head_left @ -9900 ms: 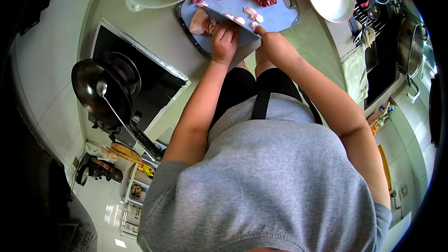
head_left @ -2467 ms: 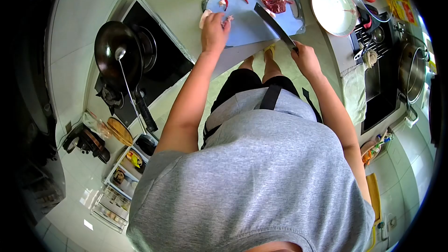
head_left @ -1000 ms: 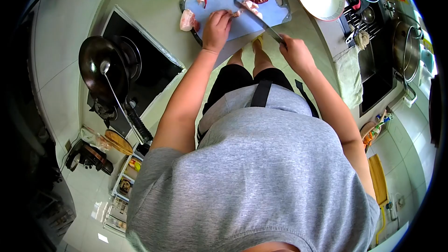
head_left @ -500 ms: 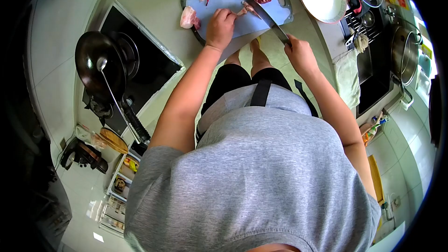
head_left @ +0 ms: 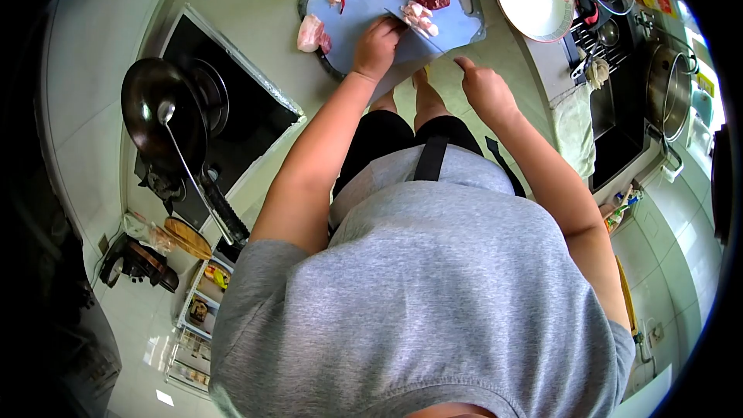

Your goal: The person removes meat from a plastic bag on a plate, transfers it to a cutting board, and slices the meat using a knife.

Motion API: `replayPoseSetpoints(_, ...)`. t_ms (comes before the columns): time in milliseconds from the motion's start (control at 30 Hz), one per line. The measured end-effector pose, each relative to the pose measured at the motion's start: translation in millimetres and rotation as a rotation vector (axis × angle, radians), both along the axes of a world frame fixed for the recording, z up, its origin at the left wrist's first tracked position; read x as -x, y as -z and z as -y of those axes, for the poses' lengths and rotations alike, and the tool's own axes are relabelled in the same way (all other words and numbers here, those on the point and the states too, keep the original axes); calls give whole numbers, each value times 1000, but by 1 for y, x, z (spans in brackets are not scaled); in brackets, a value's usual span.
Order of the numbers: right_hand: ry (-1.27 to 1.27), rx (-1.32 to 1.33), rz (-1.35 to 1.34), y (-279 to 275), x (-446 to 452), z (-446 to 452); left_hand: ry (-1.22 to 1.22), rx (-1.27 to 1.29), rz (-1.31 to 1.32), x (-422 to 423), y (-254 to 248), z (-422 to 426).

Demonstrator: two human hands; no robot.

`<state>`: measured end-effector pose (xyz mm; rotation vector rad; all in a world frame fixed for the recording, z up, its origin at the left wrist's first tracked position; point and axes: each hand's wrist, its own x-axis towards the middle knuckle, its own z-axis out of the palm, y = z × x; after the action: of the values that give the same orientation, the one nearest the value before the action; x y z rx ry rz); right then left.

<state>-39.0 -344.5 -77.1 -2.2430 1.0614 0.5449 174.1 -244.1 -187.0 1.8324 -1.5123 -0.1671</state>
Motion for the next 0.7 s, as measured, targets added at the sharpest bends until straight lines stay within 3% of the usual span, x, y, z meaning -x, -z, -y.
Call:
replayPoseSetpoints(100, -20, -75, -111, 1, -9, 5, 11, -24, -43, -3, 3, 2)
replayPoseSetpoints(167, -56, -94, 26, 8, -27, 12, 11, -62, -56, -3, 3, -1)
replayPoseSetpoints(300, -23, -133, 29, 11, -64, 16, 12, -45, -2, -7, 4, 1)
replayPoseSetpoints(567, 29, -145, -40, 7, 8, 8, -3, -42, -85, -4, 6, -4)
replayPoseSetpoints(700, 34, -134, 2, -4, -20, 4, -34, -53, -130, 0, 5, -5)
